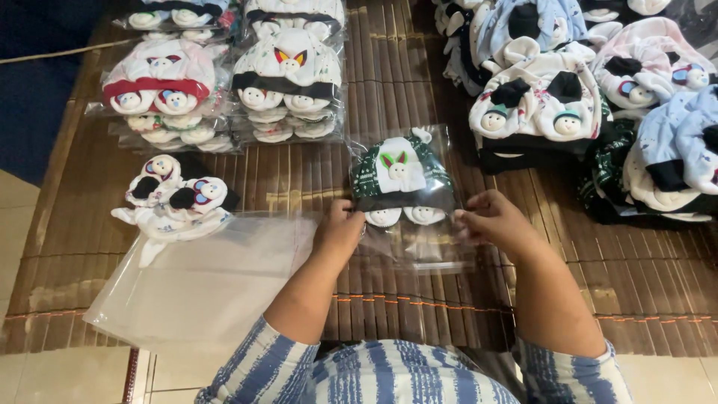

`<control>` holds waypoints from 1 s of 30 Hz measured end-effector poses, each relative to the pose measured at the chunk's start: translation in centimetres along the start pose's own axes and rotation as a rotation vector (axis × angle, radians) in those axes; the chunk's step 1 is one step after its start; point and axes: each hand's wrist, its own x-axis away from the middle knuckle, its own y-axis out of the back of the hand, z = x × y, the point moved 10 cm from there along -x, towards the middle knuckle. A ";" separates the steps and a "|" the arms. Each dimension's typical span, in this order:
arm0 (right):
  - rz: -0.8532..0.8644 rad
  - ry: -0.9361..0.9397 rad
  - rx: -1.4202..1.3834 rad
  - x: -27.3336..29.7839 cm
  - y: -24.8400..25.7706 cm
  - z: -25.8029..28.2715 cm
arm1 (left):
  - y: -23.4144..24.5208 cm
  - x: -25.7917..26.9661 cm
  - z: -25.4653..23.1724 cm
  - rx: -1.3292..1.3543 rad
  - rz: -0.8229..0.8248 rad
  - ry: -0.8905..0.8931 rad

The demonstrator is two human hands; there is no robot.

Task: Packaging baby hats into individual plastic bags on a floor mat

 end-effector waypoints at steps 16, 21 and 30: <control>-0.039 0.043 -0.171 -4.3 -0.7 -4.4 | -0.8 -1.5 -0.1 -0.047 -0.117 -0.091; -0.095 0.048 -0.218 -5.8 0.1 -5.9 | -0.1 0.0 -2.0 0.013 -0.283 -0.256; 0.029 0.086 -0.145 -1.3 -1.5 -1.6 | 0.3 1.5 -3.2 -0.051 -0.069 -0.160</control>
